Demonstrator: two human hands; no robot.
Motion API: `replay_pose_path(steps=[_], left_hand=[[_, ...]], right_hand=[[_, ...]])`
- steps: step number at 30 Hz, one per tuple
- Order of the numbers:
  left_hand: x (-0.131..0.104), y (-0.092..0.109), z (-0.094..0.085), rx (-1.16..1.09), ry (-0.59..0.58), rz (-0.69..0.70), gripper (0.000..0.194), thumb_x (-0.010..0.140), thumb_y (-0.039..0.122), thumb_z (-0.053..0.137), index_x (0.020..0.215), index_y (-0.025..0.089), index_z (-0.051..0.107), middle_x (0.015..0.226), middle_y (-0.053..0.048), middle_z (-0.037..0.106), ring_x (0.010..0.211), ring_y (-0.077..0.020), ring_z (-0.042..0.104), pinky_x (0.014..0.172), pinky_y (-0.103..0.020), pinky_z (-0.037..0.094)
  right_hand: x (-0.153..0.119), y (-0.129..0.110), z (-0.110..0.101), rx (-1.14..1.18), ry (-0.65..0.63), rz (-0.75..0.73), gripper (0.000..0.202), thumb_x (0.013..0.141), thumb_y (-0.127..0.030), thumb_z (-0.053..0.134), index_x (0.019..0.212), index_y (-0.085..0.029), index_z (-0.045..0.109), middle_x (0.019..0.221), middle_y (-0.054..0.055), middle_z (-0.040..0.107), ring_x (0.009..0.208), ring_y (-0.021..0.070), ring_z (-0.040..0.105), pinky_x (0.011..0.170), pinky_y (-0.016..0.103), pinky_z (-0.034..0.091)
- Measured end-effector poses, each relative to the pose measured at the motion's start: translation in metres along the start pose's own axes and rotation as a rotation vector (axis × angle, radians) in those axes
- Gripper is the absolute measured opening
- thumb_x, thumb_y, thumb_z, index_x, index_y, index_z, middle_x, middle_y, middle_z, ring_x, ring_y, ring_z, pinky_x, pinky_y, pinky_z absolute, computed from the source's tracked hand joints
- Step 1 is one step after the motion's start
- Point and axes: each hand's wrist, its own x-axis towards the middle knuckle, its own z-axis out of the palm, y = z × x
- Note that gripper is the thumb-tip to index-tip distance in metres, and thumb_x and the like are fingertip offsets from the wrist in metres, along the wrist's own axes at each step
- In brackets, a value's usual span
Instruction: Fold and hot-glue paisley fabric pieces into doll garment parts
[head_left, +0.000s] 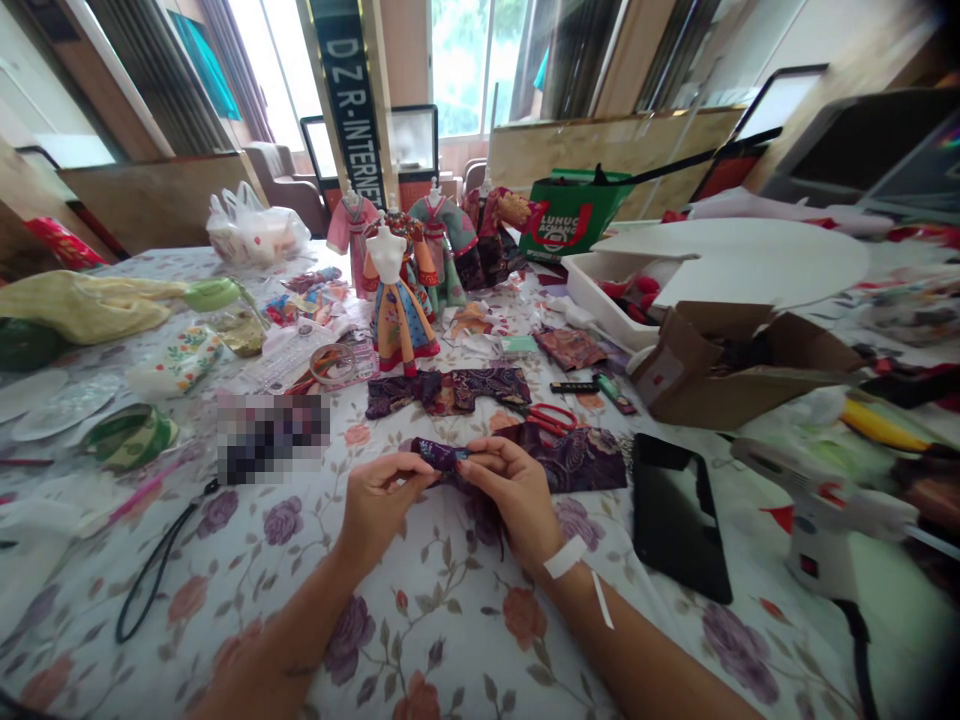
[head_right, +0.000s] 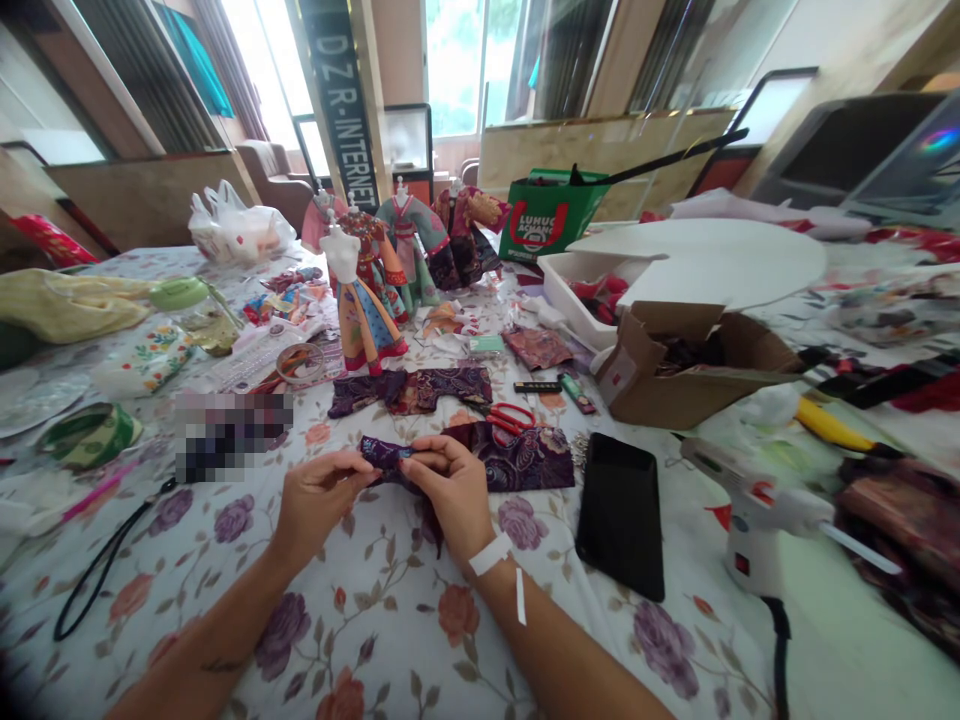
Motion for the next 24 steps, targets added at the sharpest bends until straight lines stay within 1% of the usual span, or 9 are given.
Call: replay_pose_path(steps=[2, 4, 7, 10, 12, 14, 18, 20, 24], left_hand=[[0.0004, -0.0003, 0.0002, -0.024, 0.008, -0.021, 0.008, 0.066, 0.025, 0.075, 0.066, 0.019, 0.070, 0.063, 0.001, 0.065, 0.044, -0.0085, 0.052, 0.036, -0.017, 0.042], [0.0007, 0.0002, 0.0003, -0.032, 0.012, -0.029, 0.009, 0.065, 0.023, 0.075, 0.073, 0.020, 0.072, 0.066, 0.000, 0.066, 0.047, -0.0094, 0.054, 0.036, -0.017, 0.042], [0.0016, 0.0013, -0.0003, 0.000, -0.013, 0.022, 0.013, 0.066, 0.022, 0.074, 0.078, 0.022, 0.075, 0.072, -0.002, 0.069, 0.055, -0.0129, 0.060, 0.038, -0.017, 0.044], [0.0028, 0.0018, -0.0012, 0.017, -0.021, 0.091, 0.005, 0.066, 0.021, 0.074, 0.071, 0.022, 0.076, 0.074, -0.005, 0.069, 0.062, -0.0158, 0.062, 0.041, -0.019, 0.046], [0.0035, 0.0018, -0.0015, 0.001, -0.014, 0.108, 0.002, 0.066, 0.021, 0.074, 0.066, 0.022, 0.076, 0.072, -0.005, 0.069, 0.062, -0.0165, 0.062, 0.042, -0.020, 0.047], [0.0038, 0.0015, -0.0015, -0.018, -0.010, 0.111, 0.003, 0.065, 0.021, 0.074, 0.062, 0.021, 0.075, 0.071, -0.006, 0.069, 0.062, -0.0165, 0.062, 0.042, -0.020, 0.048], [0.0034, 0.0013, -0.0015, -0.007, -0.008, 0.090, 0.003, 0.064, 0.020, 0.073, 0.062, 0.021, 0.075, 0.075, -0.006, 0.069, 0.061, -0.0159, 0.062, 0.040, -0.019, 0.046], [0.0030, 0.0012, -0.0020, 0.015, -0.013, 0.098, 0.004, 0.064, 0.018, 0.073, 0.062, 0.020, 0.075, 0.077, -0.006, 0.070, 0.063, -0.0167, 0.063, 0.040, -0.019, 0.045], [0.0021, 0.0004, -0.0027, 0.034, -0.045, 0.130, 0.006, 0.066, 0.014, 0.070, 0.065, 0.019, 0.073, 0.080, -0.007, 0.070, 0.073, -0.0184, 0.064, 0.048, -0.019, 0.048]], right_hand=[[0.0000, 0.0001, 0.0000, 0.009, -0.008, 0.000, 0.036, 0.053, -0.030, 0.084, 0.080, -0.018, 0.064, 0.065, -0.001, 0.069, 0.057, 0.0125, 0.061, 0.060, 0.024, 0.048], [0.0002, 0.0005, -0.0002, 0.014, -0.020, 0.002, 0.036, 0.054, -0.029, 0.084, 0.081, -0.018, 0.064, 0.065, -0.001, 0.070, 0.058, 0.0122, 0.061, 0.061, 0.024, 0.048], [0.0008, 0.0011, -0.0007, 0.015, -0.027, 0.001, 0.035, 0.055, -0.028, 0.084, 0.081, -0.018, 0.063, 0.066, -0.001, 0.070, 0.059, 0.0120, 0.061, 0.062, 0.023, 0.048], [0.0012, 0.0010, -0.0011, 0.007, -0.023, 0.000, 0.036, 0.054, -0.029, 0.084, 0.081, -0.018, 0.064, 0.066, 0.000, 0.070, 0.059, 0.0129, 0.062, 0.061, 0.024, 0.049], [0.0010, 0.0004, -0.0010, 0.006, -0.017, 0.003, 0.037, 0.052, -0.030, 0.084, 0.080, -0.018, 0.064, 0.065, 0.000, 0.070, 0.058, 0.0136, 0.062, 0.060, 0.025, 0.049], [0.0006, -0.0004, -0.0006, 0.011, -0.009, 0.007, 0.038, 0.051, -0.031, 0.085, 0.079, -0.018, 0.064, 0.064, 0.000, 0.069, 0.057, 0.0135, 0.061, 0.059, 0.025, 0.049], [0.0003, -0.0014, 0.0000, 0.018, -0.001, 0.011, 0.037, 0.051, -0.030, 0.085, 0.079, -0.018, 0.064, 0.063, -0.001, 0.068, 0.057, 0.0129, 0.061, 0.059, 0.025, 0.049], [0.0009, -0.0012, -0.0002, 0.033, 0.003, 0.010, 0.035, 0.052, -0.029, 0.084, 0.079, -0.018, 0.064, 0.062, -0.002, 0.068, 0.056, 0.0122, 0.060, 0.059, 0.024, 0.048], [0.0020, -0.0005, -0.0012, 0.055, 0.018, -0.004, 0.034, 0.053, -0.028, 0.084, 0.079, -0.018, 0.065, 0.064, -0.002, 0.069, 0.056, 0.0109, 0.059, 0.059, 0.022, 0.047]])
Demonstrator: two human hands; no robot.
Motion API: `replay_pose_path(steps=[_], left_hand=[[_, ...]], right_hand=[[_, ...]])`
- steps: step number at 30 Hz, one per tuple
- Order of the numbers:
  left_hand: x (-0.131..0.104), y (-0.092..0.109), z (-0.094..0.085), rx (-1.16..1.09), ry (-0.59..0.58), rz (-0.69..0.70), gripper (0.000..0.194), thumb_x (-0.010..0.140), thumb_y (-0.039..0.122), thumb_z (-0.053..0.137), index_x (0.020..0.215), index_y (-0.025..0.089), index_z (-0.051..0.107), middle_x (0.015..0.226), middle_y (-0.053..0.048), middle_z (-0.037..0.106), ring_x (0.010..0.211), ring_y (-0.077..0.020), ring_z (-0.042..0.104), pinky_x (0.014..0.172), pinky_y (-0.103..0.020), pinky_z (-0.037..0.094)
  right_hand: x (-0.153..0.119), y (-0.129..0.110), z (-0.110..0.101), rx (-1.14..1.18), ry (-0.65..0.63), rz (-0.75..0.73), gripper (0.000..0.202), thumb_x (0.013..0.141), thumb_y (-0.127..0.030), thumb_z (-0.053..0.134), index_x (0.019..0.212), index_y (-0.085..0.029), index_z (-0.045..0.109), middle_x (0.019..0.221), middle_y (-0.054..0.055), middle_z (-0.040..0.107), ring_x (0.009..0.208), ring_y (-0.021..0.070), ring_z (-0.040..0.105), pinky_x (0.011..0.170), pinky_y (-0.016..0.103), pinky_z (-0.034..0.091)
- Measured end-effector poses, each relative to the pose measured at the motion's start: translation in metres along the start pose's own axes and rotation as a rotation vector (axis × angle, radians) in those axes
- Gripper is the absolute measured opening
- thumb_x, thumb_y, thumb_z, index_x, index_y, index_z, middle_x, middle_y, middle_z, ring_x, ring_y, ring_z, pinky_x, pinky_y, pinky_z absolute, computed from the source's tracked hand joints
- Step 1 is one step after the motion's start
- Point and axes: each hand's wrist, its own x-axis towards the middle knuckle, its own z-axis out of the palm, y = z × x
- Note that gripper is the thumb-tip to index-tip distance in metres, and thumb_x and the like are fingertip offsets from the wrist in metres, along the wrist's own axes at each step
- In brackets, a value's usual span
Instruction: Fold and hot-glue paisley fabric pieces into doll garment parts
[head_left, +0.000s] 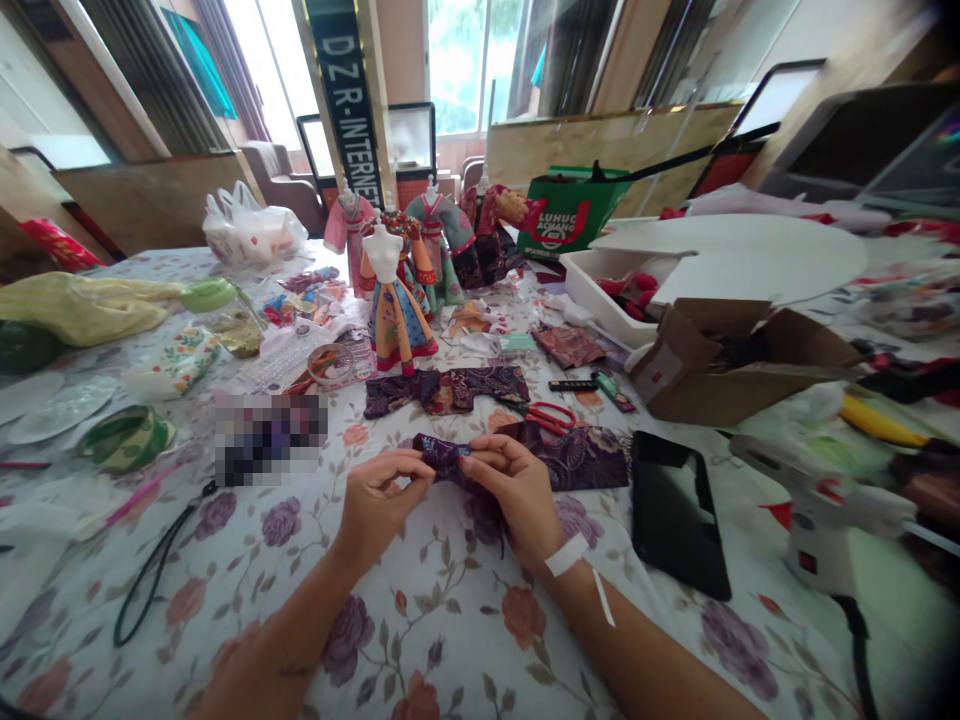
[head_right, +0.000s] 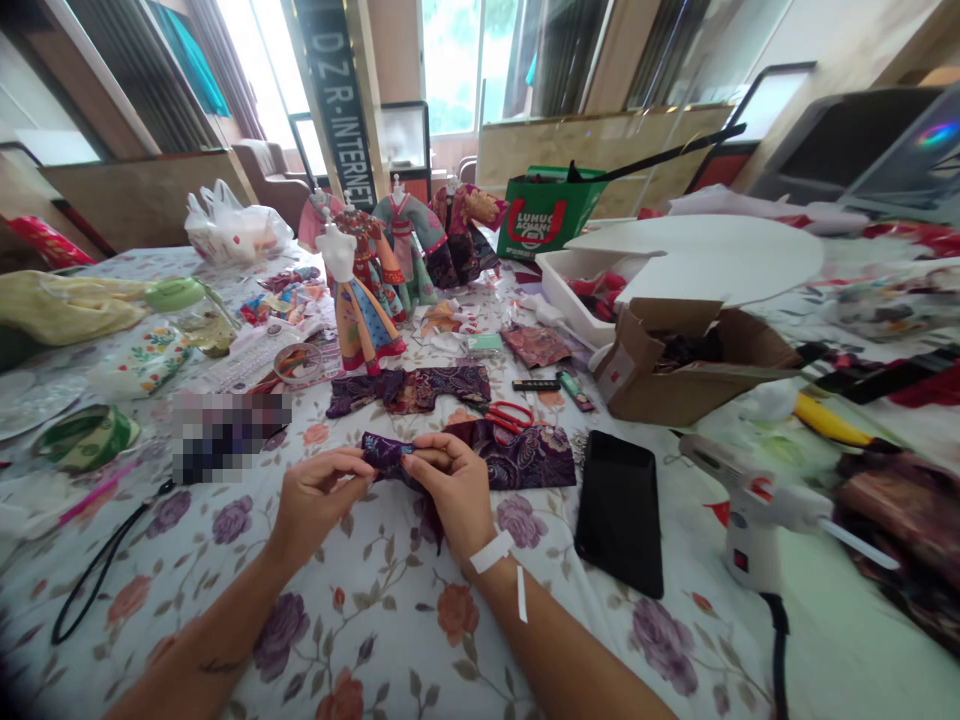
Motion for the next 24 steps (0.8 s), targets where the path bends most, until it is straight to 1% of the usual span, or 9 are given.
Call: replay_pose_path(steps=[2, 3, 6, 8, 11, 14, 18, 21, 24], left_hand=[[-0.0006, 0.0002, 0.0006, -0.024, 0.003, -0.017, 0.007, 0.067, 0.014, 0.070, 0.072, 0.018, 0.073, 0.082, -0.006, 0.070, 0.074, -0.0173, 0.064, 0.054, -0.020, 0.050], [-0.0009, 0.0005, 0.0011, -0.047, 0.007, -0.037, 0.012, 0.068, 0.015, 0.070, 0.079, 0.019, 0.073, 0.083, -0.006, 0.070, 0.073, -0.0165, 0.064, 0.055, -0.020, 0.051], [-0.0010, 0.0017, 0.0023, -0.098, 0.008, -0.102, 0.026, 0.069, 0.020, 0.071, 0.095, 0.021, 0.071, 0.082, -0.004, 0.070, 0.066, -0.0152, 0.063, 0.050, -0.020, 0.052], [-0.0002, 0.0018, 0.0023, -0.057, -0.002, -0.070, 0.020, 0.069, 0.021, 0.071, 0.089, 0.022, 0.074, 0.082, -0.005, 0.070, 0.068, -0.0166, 0.064, 0.045, -0.019, 0.050], [0.0012, 0.0003, 0.0014, 0.047, 0.030, 0.048, 0.008, 0.068, 0.019, 0.072, 0.075, 0.022, 0.077, 0.082, -0.007, 0.071, 0.073, -0.0182, 0.065, 0.045, -0.018, 0.050], [0.0014, -0.0025, 0.0005, 0.070, 0.066, 0.076, 0.005, 0.068, 0.020, 0.072, 0.070, 0.022, 0.077, 0.081, -0.006, 0.071, 0.068, -0.0168, 0.066, 0.042, -0.018, 0.049], [-0.0002, -0.0051, 0.0003, 0.023, 0.055, 0.048, 0.005, 0.069, 0.022, 0.072, 0.070, 0.019, 0.075, 0.084, -0.007, 0.070, 0.062, -0.0152, 0.065, 0.038, -0.017, 0.047], [-0.0009, -0.0045, 0.0011, -0.048, 0.027, -0.039, 0.008, 0.070, 0.022, 0.070, 0.076, 0.017, 0.068, 0.084, -0.006, 0.069, 0.064, -0.0142, 0.064, 0.040, -0.016, 0.046], [-0.0003, -0.0026, 0.0027, -0.109, -0.031, -0.111, 0.030, 0.067, 0.021, 0.075, 0.091, 0.019, 0.058, 0.080, -0.002, 0.067, 0.071, -0.0140, 0.063, 0.053, -0.018, 0.051]], right_hand=[[-0.0002, 0.0001, -0.0002, -0.002, 0.006, -0.008, 0.034, 0.053, -0.028, 0.084, 0.079, -0.018, 0.065, 0.064, -0.002, 0.069, 0.057, 0.0110, 0.059, 0.059, 0.023, 0.048], [-0.0005, 0.0000, -0.0001, -0.005, 0.006, -0.011, 0.034, 0.053, -0.028, 0.084, 0.079, -0.018, 0.065, 0.063, -0.002, 0.068, 0.056, 0.0111, 0.059, 0.059, 0.023, 0.048], [-0.0022, -0.0007, 0.0008, -0.012, -0.010, -0.008, 0.034, 0.053, -0.028, 0.085, 0.079, -0.018, 0.065, 0.065, -0.001, 0.069, 0.058, 0.0120, 0.060, 0.060, 0.023, 0.049], [-0.0030, -0.0010, 0.0015, -0.015, -0.020, -0.001, 0.034, 0.053, -0.028, 0.084, 0.079, -0.018, 0.065, 0.067, 0.000, 0.070, 0.060, 0.0127, 0.062, 0.061, 0.024, 0.049], [-0.0029, -0.0009, 0.0018, -0.006, -0.015, 0.007, 0.034, 0.053, -0.028, 0.084, 0.079, -0.018, 0.065, 0.065, -0.001, 0.069, 0.060, 0.0126, 0.062, 0.061, 0.024, 0.050], [-0.0016, -0.0003, 0.0009, 0.003, 0.001, 0.004, 0.034, 0.052, -0.028, 0.084, 0.079, -0.017, 0.065, 0.063, -0.001, 0.069, 0.058, 0.0121, 0.061, 0.060, 0.023, 0.049], [-0.0007, -0.0006, 0.0000, 0.017, 0.006, 0.001, 0.034, 0.053, -0.027, 0.084, 0.078, -0.017, 0.065, 0.063, -0.002, 0.069, 0.057, 0.0104, 0.060, 0.059, 0.022, 0.049], [-0.0019, -0.0005, 0.0008, 0.024, -0.001, -0.003, 0.032, 0.054, -0.026, 0.084, 0.078, -0.017, 0.065, 0.063, -0.003, 0.069, 0.057, 0.0091, 0.060, 0.059, 0.020, 0.048], [-0.0045, 0.0019, 0.0024, -0.027, -0.047, -0.019, 0.031, 0.055, -0.026, 0.083, 0.079, -0.017, 0.065, 0.065, -0.002, 0.070, 0.058, 0.0104, 0.061, 0.059, 0.021, 0.048]])
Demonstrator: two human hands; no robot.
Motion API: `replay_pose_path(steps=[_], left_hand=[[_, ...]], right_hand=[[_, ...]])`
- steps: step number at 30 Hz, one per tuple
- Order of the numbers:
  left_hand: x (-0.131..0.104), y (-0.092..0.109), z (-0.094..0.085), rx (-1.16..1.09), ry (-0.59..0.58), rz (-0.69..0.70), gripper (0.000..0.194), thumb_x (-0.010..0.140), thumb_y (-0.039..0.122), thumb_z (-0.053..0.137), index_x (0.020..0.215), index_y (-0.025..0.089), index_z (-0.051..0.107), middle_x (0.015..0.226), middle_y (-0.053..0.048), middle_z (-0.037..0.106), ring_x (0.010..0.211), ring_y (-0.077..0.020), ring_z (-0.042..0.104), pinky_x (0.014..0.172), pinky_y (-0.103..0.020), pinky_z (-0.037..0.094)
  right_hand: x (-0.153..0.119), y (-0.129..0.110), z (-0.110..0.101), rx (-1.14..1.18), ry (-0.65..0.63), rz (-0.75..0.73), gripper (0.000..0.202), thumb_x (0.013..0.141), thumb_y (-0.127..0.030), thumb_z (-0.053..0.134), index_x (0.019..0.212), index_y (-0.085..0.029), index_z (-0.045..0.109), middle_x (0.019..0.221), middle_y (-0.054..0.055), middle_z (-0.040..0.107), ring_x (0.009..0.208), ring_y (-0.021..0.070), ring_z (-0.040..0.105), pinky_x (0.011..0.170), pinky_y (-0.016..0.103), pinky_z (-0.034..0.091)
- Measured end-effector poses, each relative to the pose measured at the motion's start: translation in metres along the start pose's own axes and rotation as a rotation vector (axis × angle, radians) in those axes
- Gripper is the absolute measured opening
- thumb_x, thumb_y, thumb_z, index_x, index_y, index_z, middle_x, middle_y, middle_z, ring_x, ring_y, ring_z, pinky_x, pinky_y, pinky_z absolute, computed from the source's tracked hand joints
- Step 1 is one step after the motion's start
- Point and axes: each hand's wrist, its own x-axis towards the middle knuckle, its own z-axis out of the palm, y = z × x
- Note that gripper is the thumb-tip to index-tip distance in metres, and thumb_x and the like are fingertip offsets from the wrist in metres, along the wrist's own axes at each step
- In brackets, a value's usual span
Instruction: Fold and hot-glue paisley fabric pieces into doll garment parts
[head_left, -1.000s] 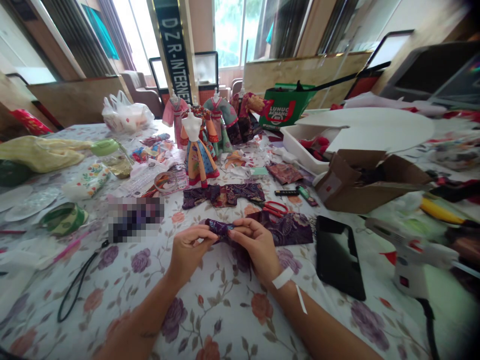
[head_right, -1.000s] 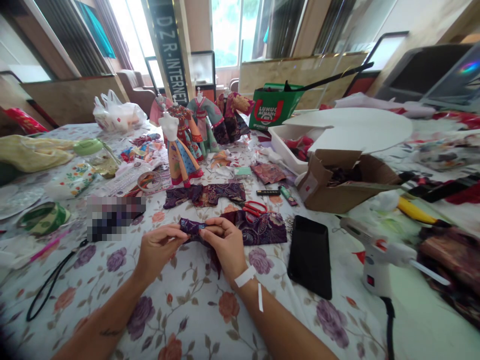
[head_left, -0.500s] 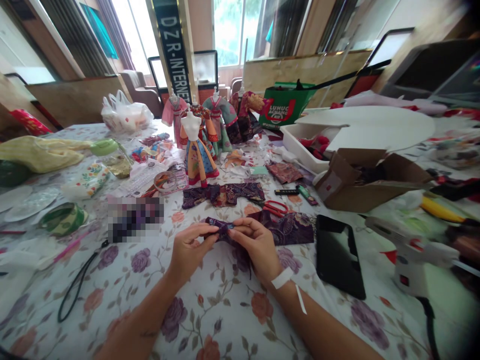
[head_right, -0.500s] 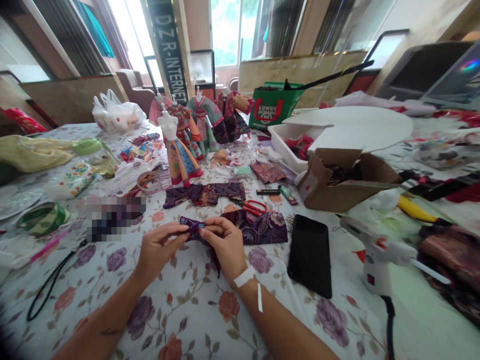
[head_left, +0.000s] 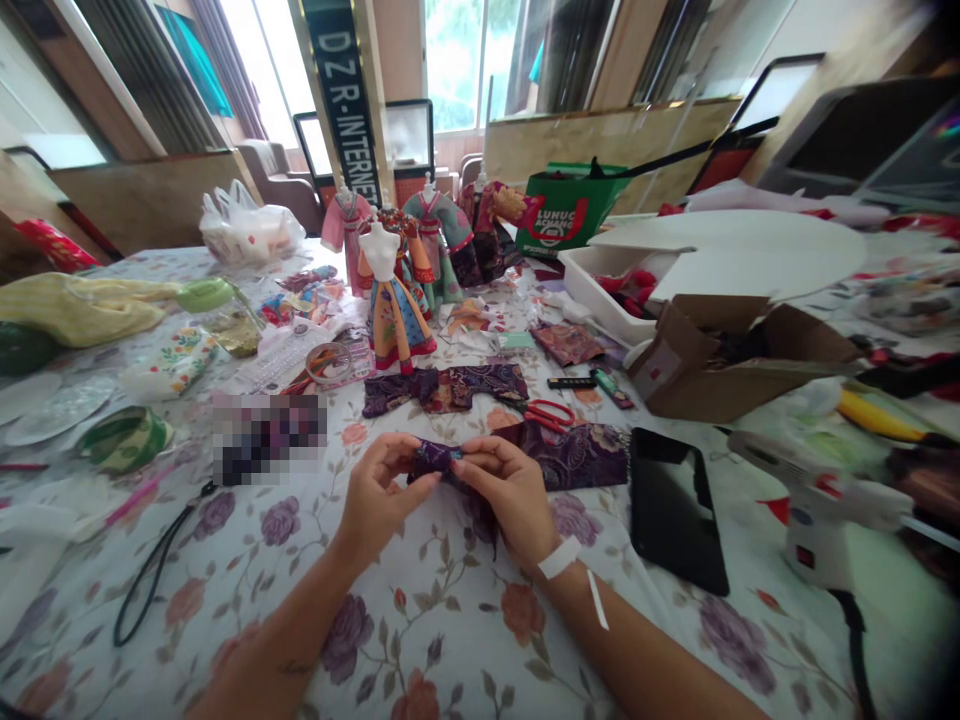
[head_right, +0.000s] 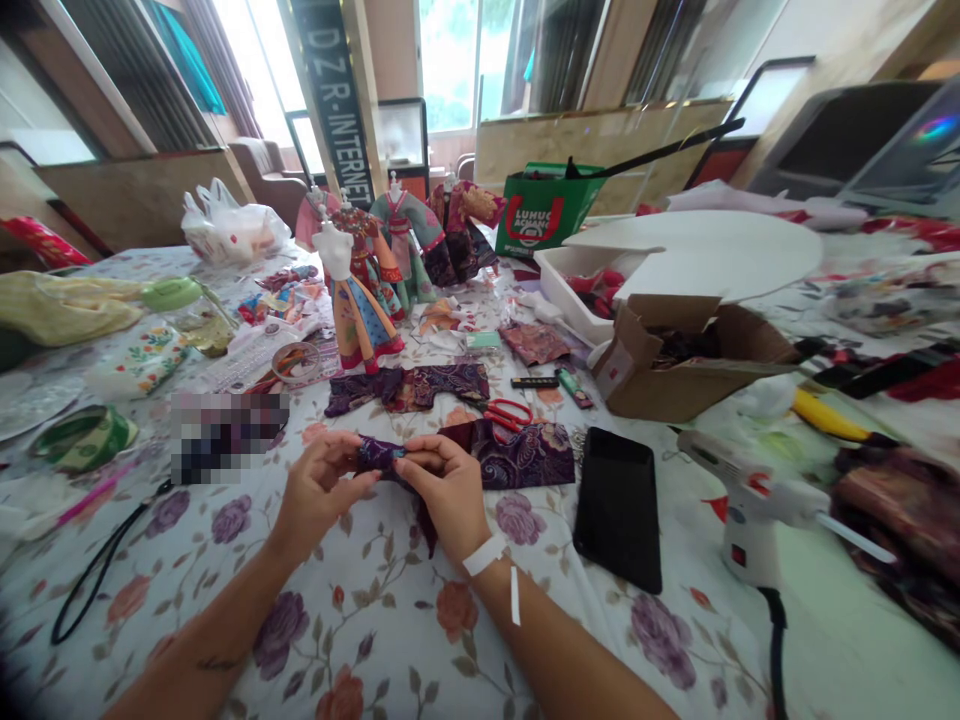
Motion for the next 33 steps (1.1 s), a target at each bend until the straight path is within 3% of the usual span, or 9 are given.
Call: replay_pose_path(steps=[2, 7, 15, 21, 28, 33], left_hand=[[0.0008, 0.0008, 0.0008, -0.026, -0.016, -0.025, 0.041, 0.065, 0.021, 0.077, 0.098, 0.020, 0.052, 0.078, 0.001, 0.066, 0.069, -0.0123, 0.062, 0.057, -0.019, 0.051], [0.0021, 0.0030, 0.0006, -0.123, -0.014, -0.107, 0.041, 0.067, 0.022, 0.075, 0.100, 0.021, 0.050, 0.070, 0.005, 0.063, 0.047, -0.0050, 0.052, 0.041, -0.013, 0.040], [0.0032, 0.0073, -0.0016, -0.198, 0.028, -0.330, 0.045, 0.056, 0.024, 0.081, 0.092, 0.015, 0.056, 0.052, 0.008, 0.057, 0.031, -0.0014, 0.034, 0.027, -0.012, 0.026], [0.0069, -0.0009, -0.0057, -0.150, 0.007, -0.303, 0.038, 0.064, 0.029, 0.077, 0.093, 0.015, 0.059, 0.051, 0.007, 0.056, 0.028, -0.0014, 0.033, 0.026, -0.014, 0.025], [0.0068, -0.0003, -0.0052, -0.116, 0.034, -0.274, 0.034, 0.062, 0.029, 0.078, 0.087, 0.014, 0.061, 0.047, 0.007, 0.054, 0.029, -0.0026, 0.033, 0.027, -0.015, 0.025], [0.0066, 0.0033, -0.0058, 0.014, 0.053, -0.150, 0.034, 0.073, 0.036, 0.068, 0.100, 0.016, 0.063, 0.068, -0.001, 0.064, 0.045, -0.0075, 0.051, 0.037, -0.016, 0.036]], right_hand=[[-0.0015, 0.0024, 0.0011, -0.050, -0.046, -0.013, 0.029, 0.057, -0.027, 0.082, 0.079, -0.017, 0.065, 0.066, -0.001, 0.070, 0.060, 0.0117, 0.063, 0.061, 0.022, 0.049], [-0.0018, 0.0049, 0.0017, -0.088, -0.093, -0.028, 0.027, 0.059, -0.026, 0.081, 0.079, -0.017, 0.065, 0.066, -0.001, 0.070, 0.061, 0.0117, 0.064, 0.062, 0.022, 0.049], [-0.0001, 0.0055, 0.0019, 0.031, -0.058, 0.131, 0.033, 0.052, -0.023, 0.085, 0.077, -0.016, 0.064, 0.061, -0.001, 0.070, 0.055, 0.0097, 0.061, 0.058, 0.020, 0.046], [0.0015, 0.0048, 0.0015, 0.001, -0.042, 0.107, 0.034, 0.053, -0.024, 0.084, 0.081, -0.016, 0.066, 0.062, -0.001, 0.070, 0.056, 0.0090, 0.060, 0.059, 0.020, 0.046], [0.0020, 0.0042, 0.0011, -0.020, -0.034, 0.081, 0.033, 0.053, -0.024, 0.084, 0.079, -0.016, 0.067, 0.061, -0.001, 0.070, 0.053, 0.0086, 0.058, 0.056, 0.019, 0.044], [0.0025, 0.0055, 0.0001, -0.035, -0.028, 0.032, 0.032, 0.057, -0.027, 0.082, 0.084, -0.016, 0.068, 0.066, 0.000, 0.071, 0.058, 0.0112, 0.061, 0.061, 0.022, 0.047]])
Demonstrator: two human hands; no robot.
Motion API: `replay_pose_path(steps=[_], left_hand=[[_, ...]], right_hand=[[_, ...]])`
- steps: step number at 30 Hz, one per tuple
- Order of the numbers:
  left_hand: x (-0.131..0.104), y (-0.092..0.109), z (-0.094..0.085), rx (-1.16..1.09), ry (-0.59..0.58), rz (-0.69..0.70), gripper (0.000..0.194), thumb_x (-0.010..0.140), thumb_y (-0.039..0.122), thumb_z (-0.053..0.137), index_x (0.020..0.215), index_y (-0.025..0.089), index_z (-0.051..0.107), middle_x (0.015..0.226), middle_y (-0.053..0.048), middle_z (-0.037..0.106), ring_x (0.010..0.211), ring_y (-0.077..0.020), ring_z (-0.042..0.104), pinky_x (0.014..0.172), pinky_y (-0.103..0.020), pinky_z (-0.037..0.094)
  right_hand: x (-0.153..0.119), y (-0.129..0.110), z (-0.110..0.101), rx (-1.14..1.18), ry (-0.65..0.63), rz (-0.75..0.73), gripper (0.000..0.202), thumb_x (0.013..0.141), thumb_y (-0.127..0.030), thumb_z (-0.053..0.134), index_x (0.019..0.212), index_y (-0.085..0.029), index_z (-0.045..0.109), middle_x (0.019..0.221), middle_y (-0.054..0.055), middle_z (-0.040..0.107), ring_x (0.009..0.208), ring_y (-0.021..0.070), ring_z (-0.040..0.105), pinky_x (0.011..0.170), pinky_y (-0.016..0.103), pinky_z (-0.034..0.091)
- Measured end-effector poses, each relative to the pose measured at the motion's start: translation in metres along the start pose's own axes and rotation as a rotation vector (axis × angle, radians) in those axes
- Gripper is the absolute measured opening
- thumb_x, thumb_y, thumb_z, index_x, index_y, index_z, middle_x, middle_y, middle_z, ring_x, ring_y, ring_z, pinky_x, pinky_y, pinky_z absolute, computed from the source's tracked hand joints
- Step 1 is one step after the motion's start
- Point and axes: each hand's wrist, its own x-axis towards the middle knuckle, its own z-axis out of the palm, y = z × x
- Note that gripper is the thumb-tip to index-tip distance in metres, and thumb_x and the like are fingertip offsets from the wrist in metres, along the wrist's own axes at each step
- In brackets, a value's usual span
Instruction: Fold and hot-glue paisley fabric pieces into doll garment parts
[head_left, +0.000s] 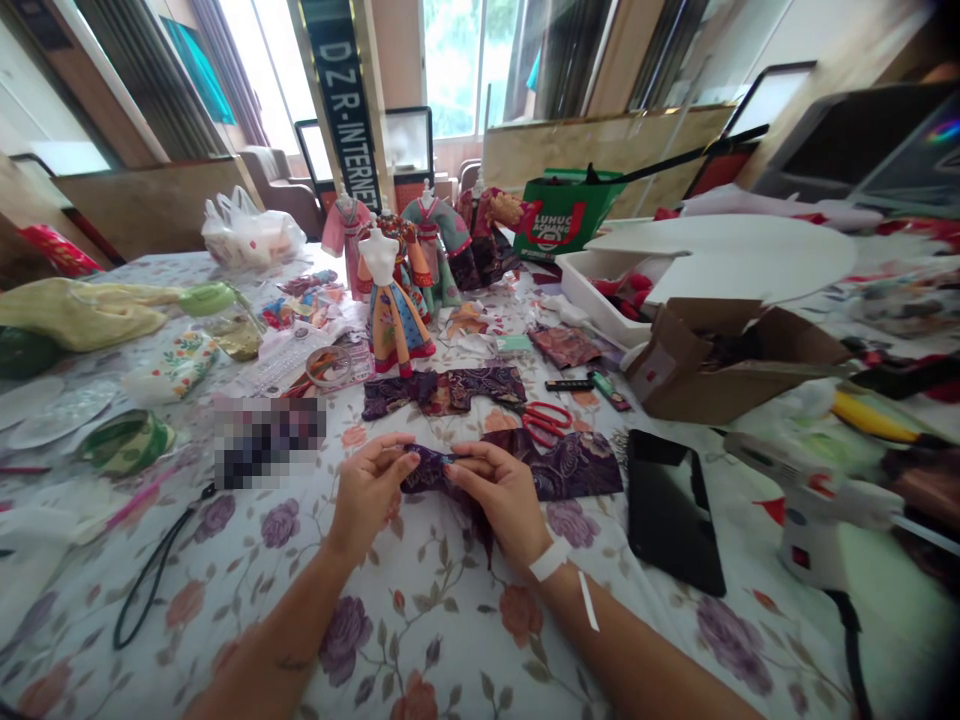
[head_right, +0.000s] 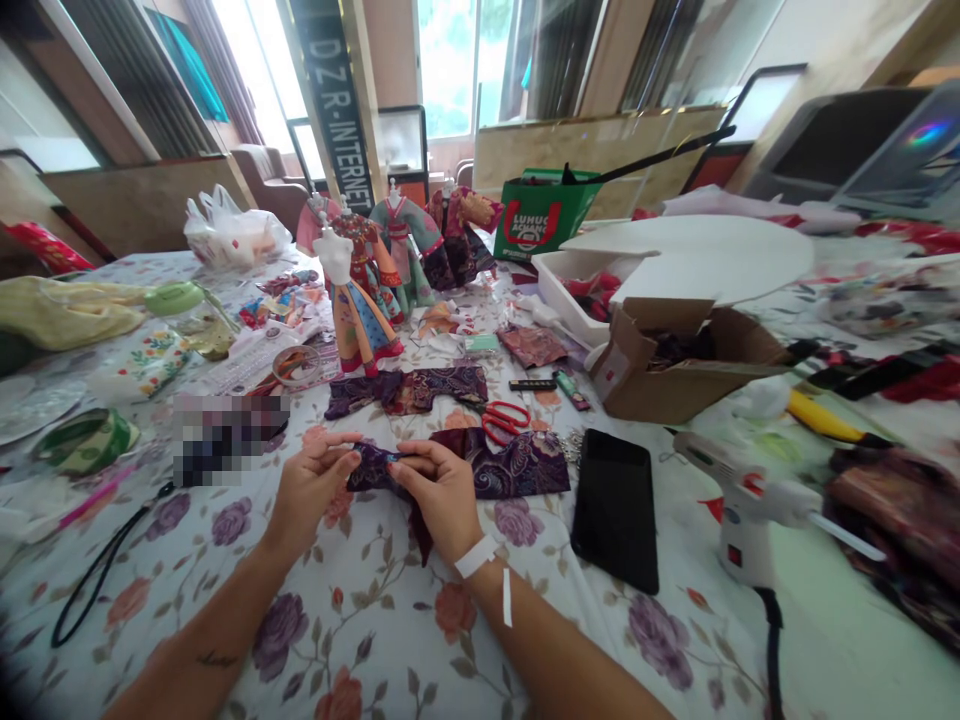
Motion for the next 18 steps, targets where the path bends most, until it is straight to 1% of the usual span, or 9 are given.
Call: replay_pose_path(steps=[1, 3, 5, 7, 9, 11, 13, 16, 18], left_hand=[[-0.0005, 0.0014, 0.0000, 0.050, 0.018, 0.041, 0.038, 0.073, 0.037, 0.068, 0.105, 0.017, 0.062, 0.077, -0.003, 0.066, 0.052, -0.0097, 0.055, 0.040, -0.017, 0.039], [-0.0020, 0.0043, 0.0004, 0.165, 0.038, 0.115, 0.050, 0.067, 0.035, 0.073, 0.114, 0.021, 0.060, 0.090, -0.004, 0.066, 0.067, -0.0139, 0.060, 0.045, -0.018, 0.043], [-0.0036, 0.0059, 0.0008, 0.245, 0.002, 0.138, 0.062, 0.063, 0.030, 0.077, 0.121, 0.024, 0.056, 0.092, -0.003, 0.066, 0.073, -0.0160, 0.060, 0.049, -0.019, 0.045], [-0.0045, 0.0055, 0.0005, 0.284, -0.039, 0.125, 0.060, 0.065, 0.025, 0.074, 0.122, 0.025, 0.056, 0.084, -0.001, 0.067, 0.064, -0.0142, 0.059, 0.051, -0.020, 0.045], [-0.0040, 0.0037, -0.0010, 0.303, -0.026, 0.108, 0.051, 0.066, 0.020, 0.072, 0.115, 0.026, 0.061, 0.078, 0.000, 0.068, 0.051, -0.0112, 0.054, 0.049, -0.021, 0.044], [-0.0028, 0.0017, -0.0029, 0.284, 0.009, 0.083, 0.046, 0.063, 0.017, 0.072, 0.108, 0.027, 0.066, 0.080, 0.000, 0.069, 0.046, -0.0104, 0.052, 0.044, -0.021, 0.041], [-0.0016, 0.0008, -0.0042, 0.210, 0.010, 0.049, 0.043, 0.063, 0.017, 0.072, 0.105, 0.026, 0.067, 0.083, -0.002, 0.069, 0.048, -0.0119, 0.055, 0.040, -0.020, 0.040], [-0.0005, 0.0018, -0.0039, 0.072, -0.042, 0.009, 0.046, 0.067, 0.019, 0.069, 0.112, 0.025, 0.062, 0.081, -0.002, 0.067, 0.050, -0.0123, 0.057, 0.041, -0.020, 0.044], [0.0004, 0.0028, -0.0032, -0.020, -0.107, -0.025, 0.055, 0.069, 0.021, 0.069, 0.122, 0.024, 0.054, 0.079, 0.000, 0.065, 0.049, -0.0104, 0.057, 0.047, -0.022, 0.050]], right_hand=[[0.0001, 0.0003, -0.0003, -0.007, -0.003, -0.009, 0.033, 0.058, -0.028, 0.081, 0.085, -0.017, 0.069, 0.068, 0.000, 0.072, 0.061, 0.0121, 0.062, 0.062, 0.023, 0.048], [0.0003, 0.0010, -0.0009, -0.024, -0.014, -0.019, 0.034, 0.060, -0.030, 0.080, 0.089, -0.017, 0.069, 0.073, 0.002, 0.073, 0.065, 0.0139, 0.064, 0.066, 0.025, 0.049], [0.0001, 0.0012, -0.0011, -0.047, -0.027, -0.019, 0.035, 0.062, -0.032, 0.078, 0.092, -0.017, 0.068, 0.076, 0.002, 0.074, 0.067, 0.0153, 0.065, 0.068, 0.027, 0.049], [-0.0004, 0.0007, -0.0006, -0.054, -0.037, -0.017, 0.035, 0.066, -0.034, 0.075, 0.095, -0.017, 0.067, 0.076, 0.003, 0.074, 0.070, 0.0165, 0.065, 0.070, 0.028, 0.050], [-0.0008, -0.0004, 0.0002, -0.045, -0.039, -0.018, 0.034, 0.068, -0.034, 0.073, 0.097, -0.017, 0.066, 0.078, 0.003, 0.074, 0.075, 0.0177, 0.067, 0.073, 0.029, 0.050], [-0.0007, -0.0018, 0.0010, -0.041, -0.037, -0.018, 0.033, 0.068, -0.031, 0.072, 0.098, -0.018, 0.066, 0.082, 0.004, 0.074, 0.080, 0.0185, 0.067, 0.075, 0.030, 0.050], [-0.0002, -0.0028, 0.0016, -0.049, -0.048, -0.013, 0.033, 0.067, -0.026, 0.070, 0.099, -0.018, 0.065, 0.086, 0.004, 0.074, 0.080, 0.0185, 0.067, 0.075, 0.030, 0.050], [-0.0003, -0.0026, 0.0024, -0.051, -0.105, -0.019, 0.035, 0.065, -0.018, 0.066, 0.100, -0.019, 0.063, 0.087, 0.005, 0.074, 0.081, 0.0180, 0.067, 0.075, 0.030, 0.050], [-0.0015, -0.0009, 0.0028, -0.070, -0.143, -0.039, 0.036, 0.066, -0.016, 0.063, 0.102, -0.020, 0.062, 0.088, 0.005, 0.073, 0.086, 0.0187, 0.067, 0.076, 0.030, 0.050]])
